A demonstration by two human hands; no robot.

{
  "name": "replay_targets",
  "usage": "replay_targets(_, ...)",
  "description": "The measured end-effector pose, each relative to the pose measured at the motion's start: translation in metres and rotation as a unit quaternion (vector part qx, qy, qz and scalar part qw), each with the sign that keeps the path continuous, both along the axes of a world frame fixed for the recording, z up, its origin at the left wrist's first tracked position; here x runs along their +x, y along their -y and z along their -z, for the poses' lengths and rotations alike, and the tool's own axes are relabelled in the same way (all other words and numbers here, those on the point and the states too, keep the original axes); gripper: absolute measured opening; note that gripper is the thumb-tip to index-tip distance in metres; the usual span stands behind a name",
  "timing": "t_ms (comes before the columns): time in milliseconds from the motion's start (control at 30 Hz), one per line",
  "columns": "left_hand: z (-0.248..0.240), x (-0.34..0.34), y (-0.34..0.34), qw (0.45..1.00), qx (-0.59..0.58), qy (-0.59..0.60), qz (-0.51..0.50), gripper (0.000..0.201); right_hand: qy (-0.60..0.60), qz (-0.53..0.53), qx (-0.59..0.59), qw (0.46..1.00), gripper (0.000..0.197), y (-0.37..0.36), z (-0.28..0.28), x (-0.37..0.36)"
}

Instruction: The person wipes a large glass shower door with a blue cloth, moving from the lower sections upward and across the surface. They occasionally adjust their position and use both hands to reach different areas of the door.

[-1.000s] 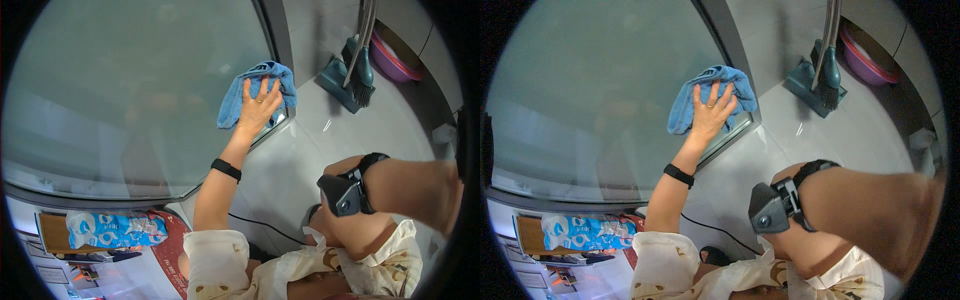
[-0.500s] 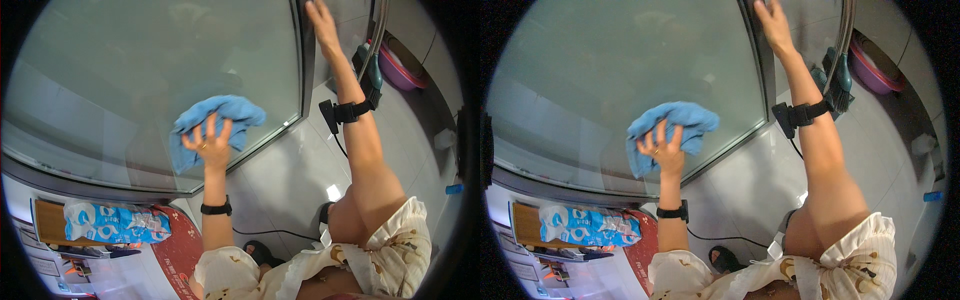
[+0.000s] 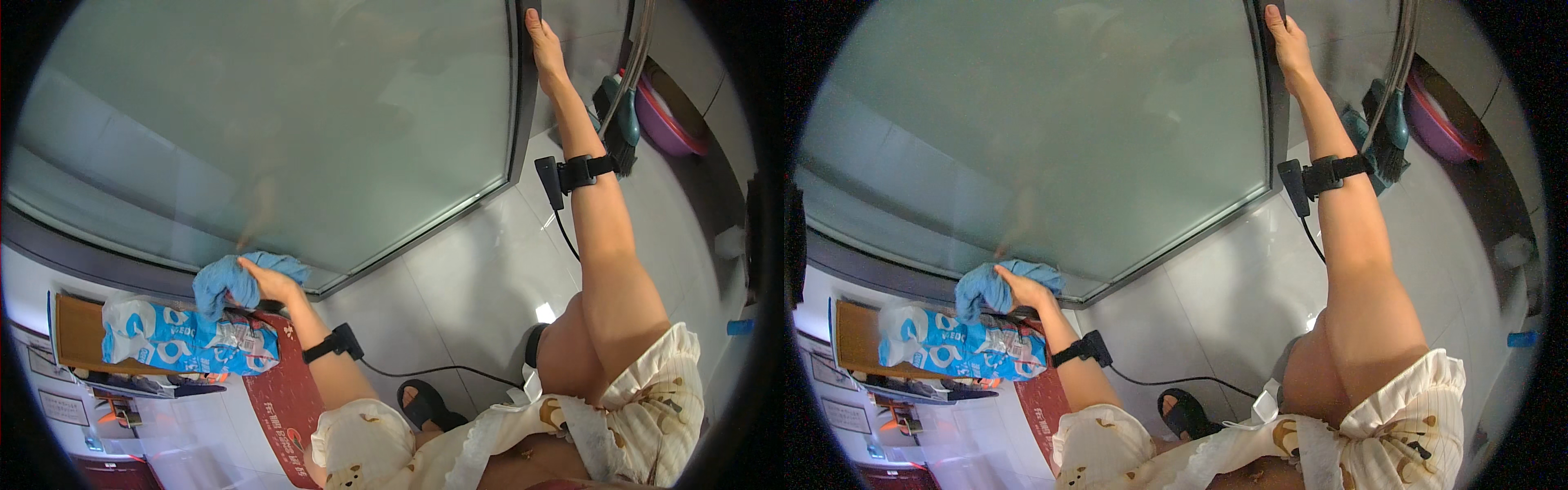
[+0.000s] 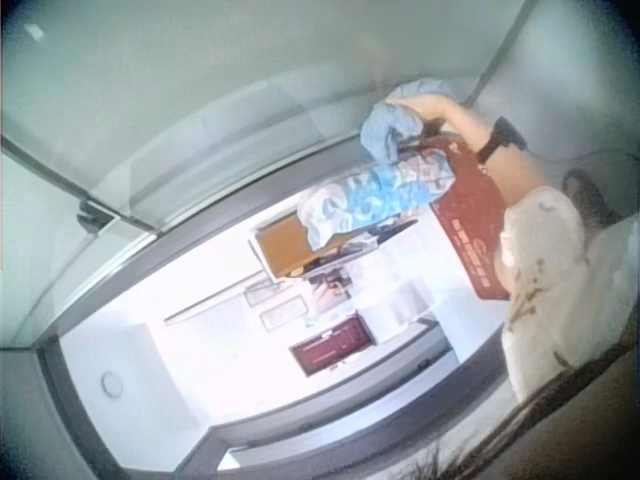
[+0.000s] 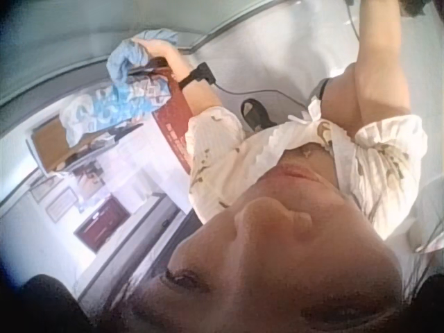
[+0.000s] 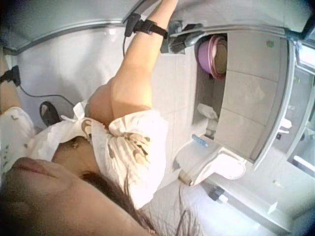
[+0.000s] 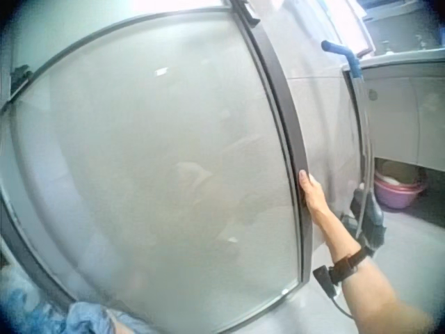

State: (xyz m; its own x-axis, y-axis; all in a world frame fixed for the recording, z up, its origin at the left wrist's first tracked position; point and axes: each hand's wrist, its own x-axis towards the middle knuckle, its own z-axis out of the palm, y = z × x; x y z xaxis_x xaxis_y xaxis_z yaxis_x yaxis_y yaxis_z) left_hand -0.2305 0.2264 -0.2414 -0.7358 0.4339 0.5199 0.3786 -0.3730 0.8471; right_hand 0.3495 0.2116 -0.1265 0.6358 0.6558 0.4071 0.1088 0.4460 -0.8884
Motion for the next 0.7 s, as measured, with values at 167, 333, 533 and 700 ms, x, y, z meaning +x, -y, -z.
replay_targets(167, -0.001, 0.043, -0.012, 0.928, -0.088, -0.193, -0.308, 0.062, 0.035, 0.032, 0.035, 0.998, 0.065, 0.0, -0.001, -0.008)
replay_targets(333, -0.023, 0.112, -0.002, 0.96, -0.062, -0.17, -0.215, 0.071, 0.034, 0.013, -0.003, 0.999, 0.073, 0.005, -0.006, -0.014)
replay_targets(533, -0.058, 0.226, -0.005, 0.983, -0.023, -0.15, -0.103, 0.056, 0.059, 0.024, 0.038, 0.997, 0.064, 0.005, -0.005, -0.021)
replay_targets(700, -0.038, 0.353, 0.026, 0.957, 0.099, -0.238, 0.131, 0.051, 0.095, 0.028, 0.029, 0.995, 0.063, 0.001, -0.006, -0.024)
